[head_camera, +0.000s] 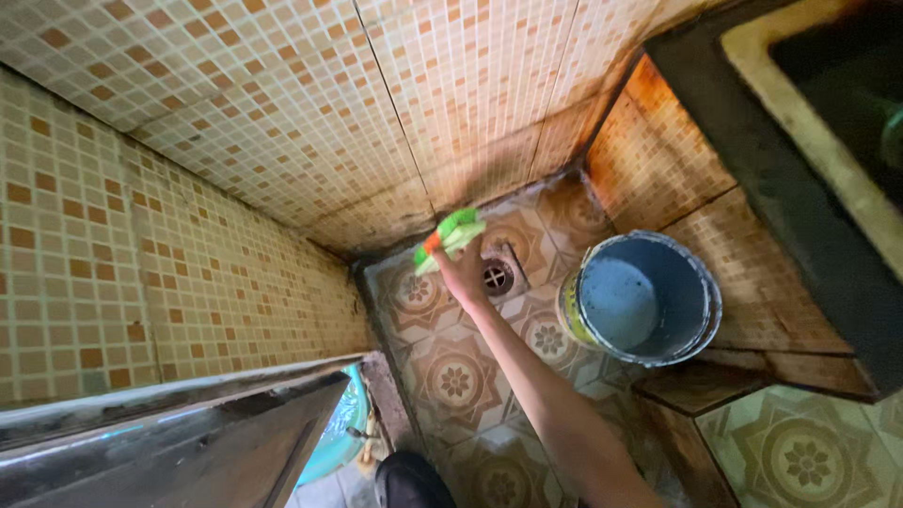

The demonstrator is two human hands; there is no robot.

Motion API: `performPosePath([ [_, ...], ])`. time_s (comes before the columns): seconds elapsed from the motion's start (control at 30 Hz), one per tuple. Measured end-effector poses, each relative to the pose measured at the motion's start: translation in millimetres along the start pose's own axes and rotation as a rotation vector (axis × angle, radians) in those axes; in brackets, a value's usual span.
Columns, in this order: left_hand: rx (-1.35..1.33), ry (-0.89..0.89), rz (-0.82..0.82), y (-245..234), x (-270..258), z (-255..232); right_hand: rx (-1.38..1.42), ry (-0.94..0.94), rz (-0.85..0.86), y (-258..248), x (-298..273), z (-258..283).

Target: The person cleans the tiled floor and walls of a bathroom by scrubbing the surfaces with a green brush and rinsing them with water from a bucket.

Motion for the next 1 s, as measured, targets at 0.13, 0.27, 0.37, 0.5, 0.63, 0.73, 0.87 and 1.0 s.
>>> performPosePath([
  [0.13,0.039,-0.015,-0.009,-16,-19,18,0.058,0.142,0.01,11,5,3],
  [0.27,0.057,-0.015,-0.013,-26,-41,31,0.084,0.237,-0.044,16,-1,21],
  [0.37,0.081,-0.01,-0.014,-26,-47,33,0.073,0.113,-0.073,12,7,17],
  [0.5,0.11,-0.029,-0.026,-32,-63,50,0.191,0.173,-0.09,11,12,12],
  [0.63,0.149,-0.054,-0.01,-30,-71,60,0.12,0.227,-0.124,-11,32,28],
  [0.73,0.187,-0.083,-0.013,-33,-74,68,0.132,0.194,-0.142,-13,32,32],
  [0.87,0.238,-0.11,-0.011,-34,-71,63,0.074,0.218,-0.098,-16,24,25],
  [1.0,0.271,-0.127,-0.012,-35,-75,71,0.175,0.112,-0.111,-9,23,7],
])
Point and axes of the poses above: each hand's wrist, its own x-axis towards the middle knuckle, its own y-axis out of the palm, z = x × y, the point moved 1 cm from there along x, towards the middle knuckle, and after that the axes turned 12 degrees about -y, right-handed, at the moved point
